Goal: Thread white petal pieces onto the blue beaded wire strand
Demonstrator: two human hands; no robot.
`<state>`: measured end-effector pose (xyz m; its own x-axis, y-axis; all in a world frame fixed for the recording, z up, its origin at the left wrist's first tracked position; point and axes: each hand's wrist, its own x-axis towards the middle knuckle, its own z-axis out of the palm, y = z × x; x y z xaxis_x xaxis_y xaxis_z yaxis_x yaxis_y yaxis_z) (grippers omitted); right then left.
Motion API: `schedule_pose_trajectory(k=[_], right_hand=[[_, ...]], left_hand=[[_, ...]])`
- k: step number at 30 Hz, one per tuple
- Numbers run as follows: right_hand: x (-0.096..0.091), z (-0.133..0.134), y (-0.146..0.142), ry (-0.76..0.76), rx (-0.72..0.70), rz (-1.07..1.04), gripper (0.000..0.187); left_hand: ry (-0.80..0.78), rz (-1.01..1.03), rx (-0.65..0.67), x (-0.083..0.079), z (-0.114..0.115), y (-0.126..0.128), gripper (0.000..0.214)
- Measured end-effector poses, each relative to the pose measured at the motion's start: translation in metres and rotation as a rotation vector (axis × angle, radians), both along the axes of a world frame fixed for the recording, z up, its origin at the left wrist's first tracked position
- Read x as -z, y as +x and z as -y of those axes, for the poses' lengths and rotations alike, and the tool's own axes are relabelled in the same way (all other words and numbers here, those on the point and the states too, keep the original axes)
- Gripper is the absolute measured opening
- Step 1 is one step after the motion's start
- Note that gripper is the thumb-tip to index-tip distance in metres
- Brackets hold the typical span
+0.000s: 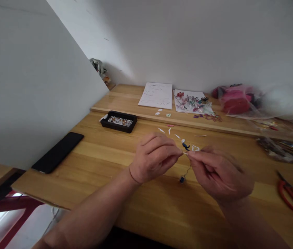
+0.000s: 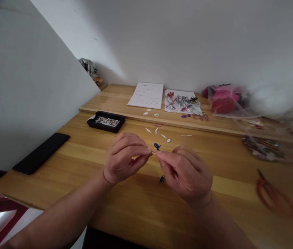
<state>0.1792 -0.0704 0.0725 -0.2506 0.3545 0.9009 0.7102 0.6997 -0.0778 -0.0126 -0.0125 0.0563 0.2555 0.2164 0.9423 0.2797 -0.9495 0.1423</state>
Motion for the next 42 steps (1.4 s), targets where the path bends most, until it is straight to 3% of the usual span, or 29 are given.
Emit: schedule_pose_trajectory(k=[16, 27, 42], right_hand=[[0.005, -0.001, -0.001, 0.0, 0.022, -0.018, 0.036], [0.006, 0.0, 0.007, 0.042, 0.01, 0.065, 0.039], [0.001, 0.0, 0.006, 0.051, 0.006, 0.099, 0.033]], left_hand=[[0.041, -0.053, -0.047, 0.004, 0.004, -0.009, 0.023], [0.009, -0.007, -0.054, -0.002, 0.0, -0.004, 0.017], [-0.021, 0.001, -0.036, 0.003, -0.008, -0.005, 0.02]])
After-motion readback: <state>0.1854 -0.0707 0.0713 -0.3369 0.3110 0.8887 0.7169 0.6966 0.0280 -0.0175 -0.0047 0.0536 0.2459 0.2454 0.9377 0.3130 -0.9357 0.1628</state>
